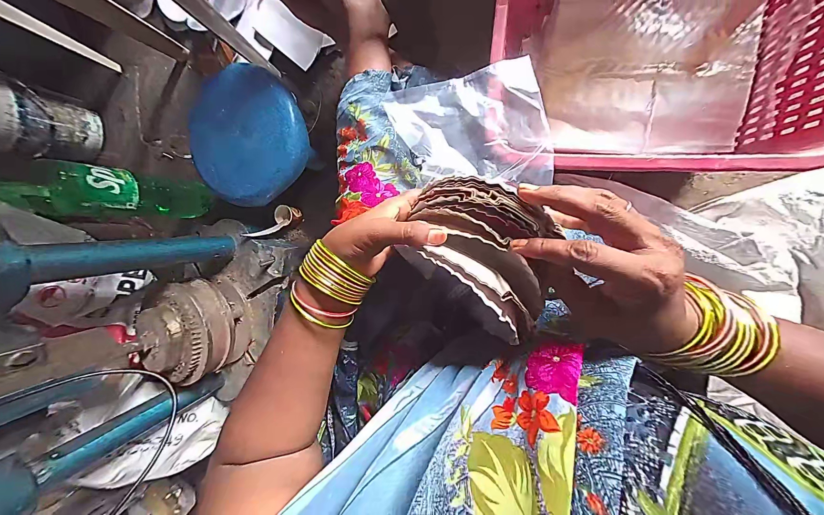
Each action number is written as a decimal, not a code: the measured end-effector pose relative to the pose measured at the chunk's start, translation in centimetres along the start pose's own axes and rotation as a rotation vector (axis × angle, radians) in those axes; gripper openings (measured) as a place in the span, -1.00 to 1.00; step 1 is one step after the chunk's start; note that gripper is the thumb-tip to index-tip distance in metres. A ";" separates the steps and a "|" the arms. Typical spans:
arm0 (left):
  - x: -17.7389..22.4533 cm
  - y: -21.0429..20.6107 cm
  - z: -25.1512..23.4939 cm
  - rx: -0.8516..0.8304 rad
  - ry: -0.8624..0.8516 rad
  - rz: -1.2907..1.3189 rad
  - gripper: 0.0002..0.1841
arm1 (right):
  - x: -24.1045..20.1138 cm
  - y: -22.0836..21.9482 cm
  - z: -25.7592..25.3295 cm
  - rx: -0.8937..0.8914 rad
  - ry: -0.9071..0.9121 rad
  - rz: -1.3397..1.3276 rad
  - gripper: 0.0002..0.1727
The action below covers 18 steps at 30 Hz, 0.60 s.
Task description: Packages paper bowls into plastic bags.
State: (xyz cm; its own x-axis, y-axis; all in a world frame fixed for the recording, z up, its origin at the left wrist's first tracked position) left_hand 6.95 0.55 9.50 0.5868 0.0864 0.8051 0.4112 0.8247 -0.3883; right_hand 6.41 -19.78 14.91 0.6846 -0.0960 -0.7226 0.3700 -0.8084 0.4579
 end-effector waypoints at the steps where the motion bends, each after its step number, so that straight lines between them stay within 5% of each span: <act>1: -0.1 0.0 -0.1 0.020 0.007 -0.003 -0.35 | 0.2 0.0 0.0 0.003 -0.016 -0.028 -0.79; 6: -0.1 0.1 0.0 0.076 0.013 -0.048 -0.20 | 0.6 0.0 0.0 -0.002 -0.039 -0.082 -0.79; 10: -0.2 0.3 -0.2 0.166 0.035 -0.089 -0.50 | 0.4 0.0 0.0 0.000 -0.031 -0.067 -0.83; 18: 0.0 -0.1 0.1 0.084 -0.018 -0.025 -0.39 | 0.3 0.0 0.1 0.012 -0.019 -0.065 -0.82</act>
State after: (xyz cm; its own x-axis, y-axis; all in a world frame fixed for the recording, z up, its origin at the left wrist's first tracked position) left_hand 6.83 0.52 9.58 0.5639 0.0744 0.8225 0.3652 0.8708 -0.3291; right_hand 6.52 -19.92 14.65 0.6470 -0.0538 -0.7606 0.4060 -0.8201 0.4033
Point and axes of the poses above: each hand's wrist, its own z-axis away from the middle knuckle, its own y-axis out of the back of the hand, x = y × z, the point moved 8 cm from there along -z, towards the middle knuckle, and after that the axes turned 6 degrees about -x, right-handed, at the moved point
